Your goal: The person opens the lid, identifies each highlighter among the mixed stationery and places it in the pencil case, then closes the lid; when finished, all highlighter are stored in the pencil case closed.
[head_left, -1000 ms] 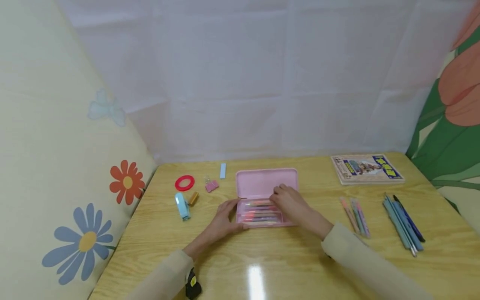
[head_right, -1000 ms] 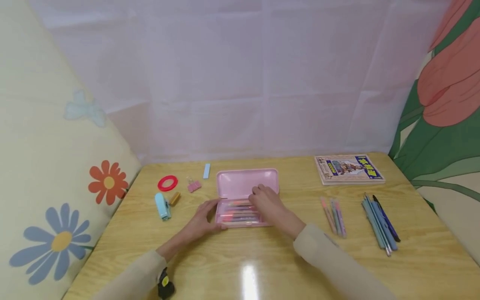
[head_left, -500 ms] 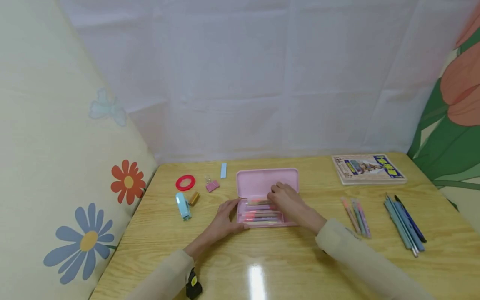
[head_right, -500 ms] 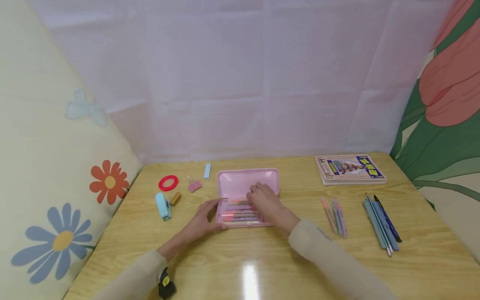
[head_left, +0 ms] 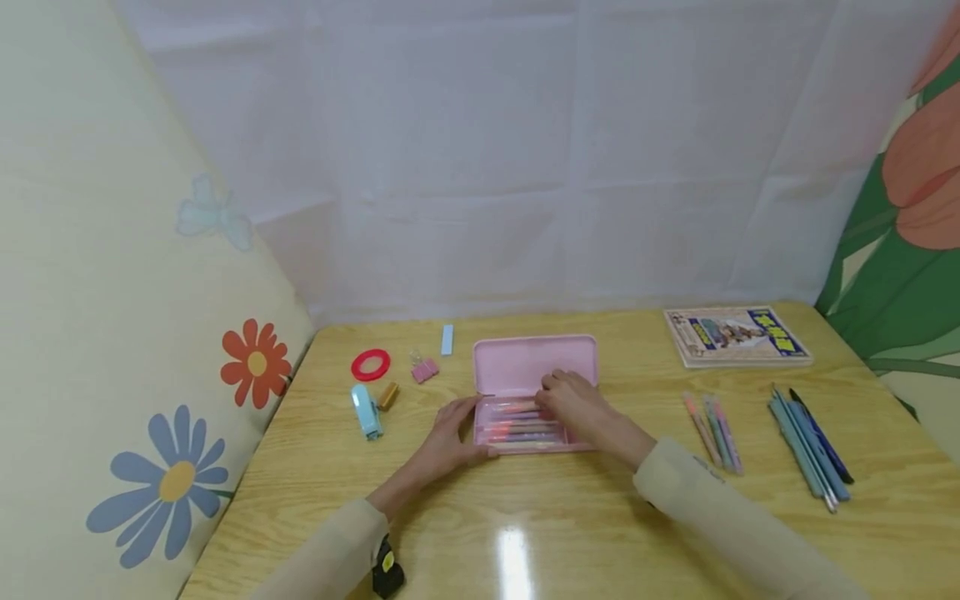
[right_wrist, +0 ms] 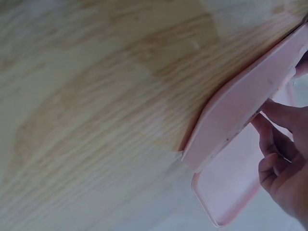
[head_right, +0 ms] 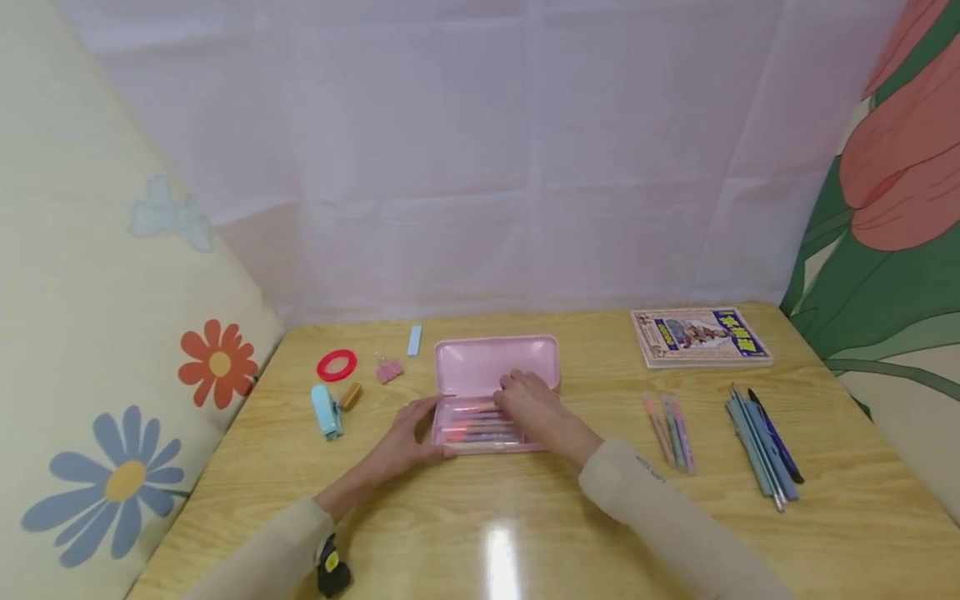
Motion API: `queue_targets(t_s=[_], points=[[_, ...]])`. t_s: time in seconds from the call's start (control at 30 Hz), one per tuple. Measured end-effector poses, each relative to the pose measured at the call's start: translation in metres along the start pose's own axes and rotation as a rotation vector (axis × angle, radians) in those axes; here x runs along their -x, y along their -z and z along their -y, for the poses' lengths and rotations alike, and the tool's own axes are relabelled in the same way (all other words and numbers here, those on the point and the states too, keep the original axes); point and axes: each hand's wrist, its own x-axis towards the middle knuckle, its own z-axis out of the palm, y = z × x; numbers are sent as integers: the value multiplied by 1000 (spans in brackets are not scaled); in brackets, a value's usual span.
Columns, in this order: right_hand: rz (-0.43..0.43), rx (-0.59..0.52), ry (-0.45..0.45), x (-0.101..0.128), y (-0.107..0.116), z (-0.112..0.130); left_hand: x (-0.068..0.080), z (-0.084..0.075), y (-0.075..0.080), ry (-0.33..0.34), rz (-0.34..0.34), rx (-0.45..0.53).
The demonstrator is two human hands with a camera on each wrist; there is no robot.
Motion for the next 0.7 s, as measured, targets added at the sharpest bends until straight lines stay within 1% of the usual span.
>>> queue_targets(t_s=[0.13, 0.27, 0.43, 0.57, 0.7], points=[[26, -7, 9, 1, 2, 0, 0, 0, 0, -1, 4, -11], [18, 2, -10, -1, 1, 1, 0, -1, 0, 7, 0, -5], [23, 45, -33, -4, -1, 2, -1, -2, -1, 17, 5, 4], [42, 82, -21, -5, -2, 3, -2, 0, -2, 9, 2, -5], [68, 84, -6, -4, -2, 3, -2, 2, -2, 4, -11, -8]])
